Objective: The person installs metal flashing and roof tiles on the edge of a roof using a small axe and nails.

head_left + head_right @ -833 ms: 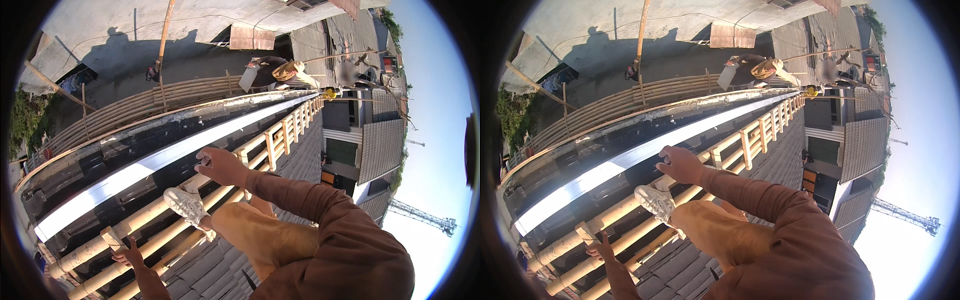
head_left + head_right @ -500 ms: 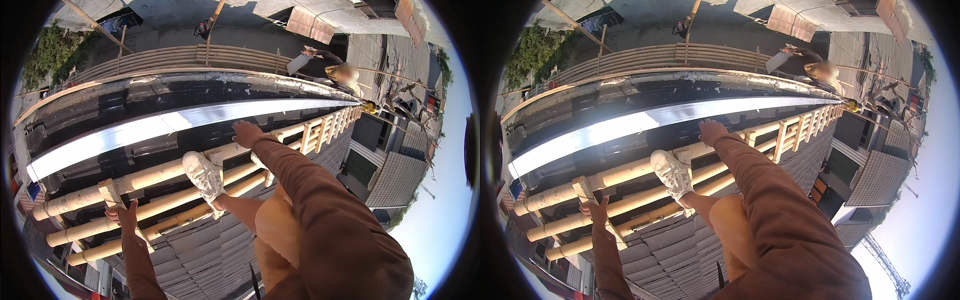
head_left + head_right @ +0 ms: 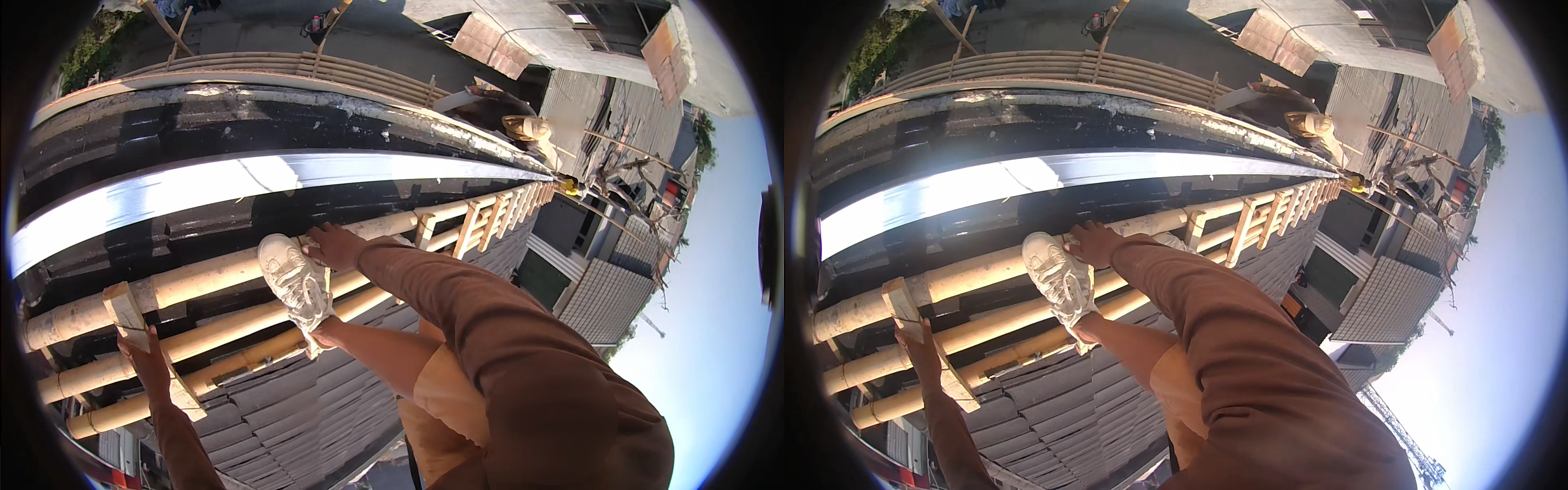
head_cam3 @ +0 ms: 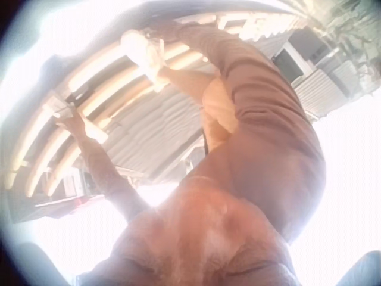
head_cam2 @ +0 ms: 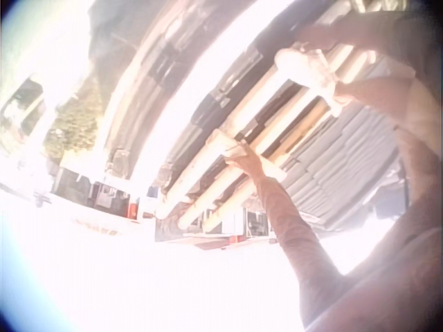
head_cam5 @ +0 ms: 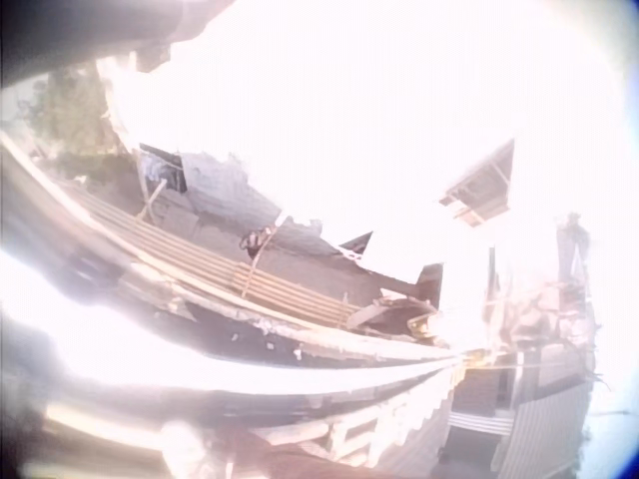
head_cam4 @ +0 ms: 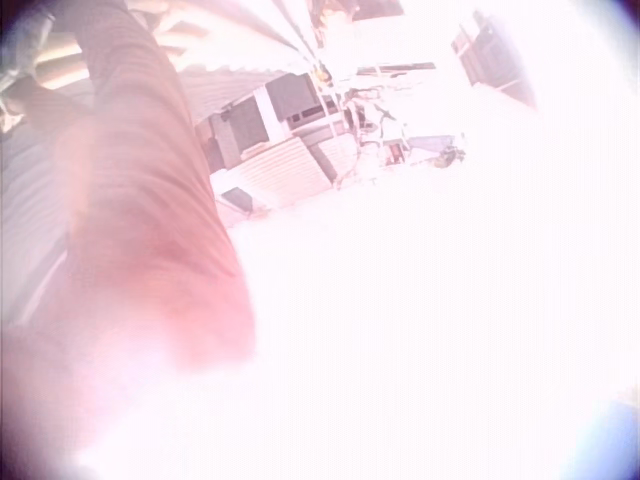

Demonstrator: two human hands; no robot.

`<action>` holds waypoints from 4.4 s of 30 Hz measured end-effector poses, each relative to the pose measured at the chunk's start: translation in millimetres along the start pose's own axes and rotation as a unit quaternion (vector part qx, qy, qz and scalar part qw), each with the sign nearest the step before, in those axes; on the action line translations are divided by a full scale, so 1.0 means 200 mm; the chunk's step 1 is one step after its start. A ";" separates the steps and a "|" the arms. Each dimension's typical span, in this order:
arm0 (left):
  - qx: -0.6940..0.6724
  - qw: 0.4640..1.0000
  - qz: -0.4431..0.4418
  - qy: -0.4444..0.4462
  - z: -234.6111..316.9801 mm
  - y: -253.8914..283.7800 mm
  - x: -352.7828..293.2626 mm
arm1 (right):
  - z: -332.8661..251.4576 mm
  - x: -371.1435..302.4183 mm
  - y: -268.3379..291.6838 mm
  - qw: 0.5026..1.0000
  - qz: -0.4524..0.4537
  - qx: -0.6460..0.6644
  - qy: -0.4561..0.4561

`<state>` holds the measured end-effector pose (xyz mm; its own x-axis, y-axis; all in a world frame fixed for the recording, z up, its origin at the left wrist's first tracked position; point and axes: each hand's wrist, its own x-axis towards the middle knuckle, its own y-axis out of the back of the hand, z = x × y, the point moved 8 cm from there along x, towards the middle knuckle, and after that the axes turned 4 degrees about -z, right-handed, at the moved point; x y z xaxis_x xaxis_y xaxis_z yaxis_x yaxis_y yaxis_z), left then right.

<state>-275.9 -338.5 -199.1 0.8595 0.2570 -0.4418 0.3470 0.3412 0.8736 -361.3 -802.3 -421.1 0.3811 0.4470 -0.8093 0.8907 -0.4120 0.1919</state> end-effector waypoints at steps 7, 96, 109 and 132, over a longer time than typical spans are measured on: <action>0.010 0.999 0.033 -0.035 -0.03 -0.01 0.00 | -0.11 -0.04 0.05 0.997 -0.082 -0.012 -0.001; 0.426 0.862 0.070 0.268 0.70 -1.81 -0.42 | 2.37 -1.76 -0.68 0.933 0.102 0.328 -0.107; 0.551 0.748 0.260 0.261 0.51 -1.72 -0.37 | 2.43 -1.80 -0.43 0.923 0.052 0.371 -0.091; 0.233 0.946 0.121 0.189 0.65 -1.74 -0.53 | 2.44 -1.60 -0.08 0.970 0.070 0.233 0.010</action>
<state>-439.1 -602.6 -428.7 0.7696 0.6119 -0.1827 0.3614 -0.1814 0.9146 -618.1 -1326.5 -436.5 0.4989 0.3754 -0.7812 0.6236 -0.7814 0.0228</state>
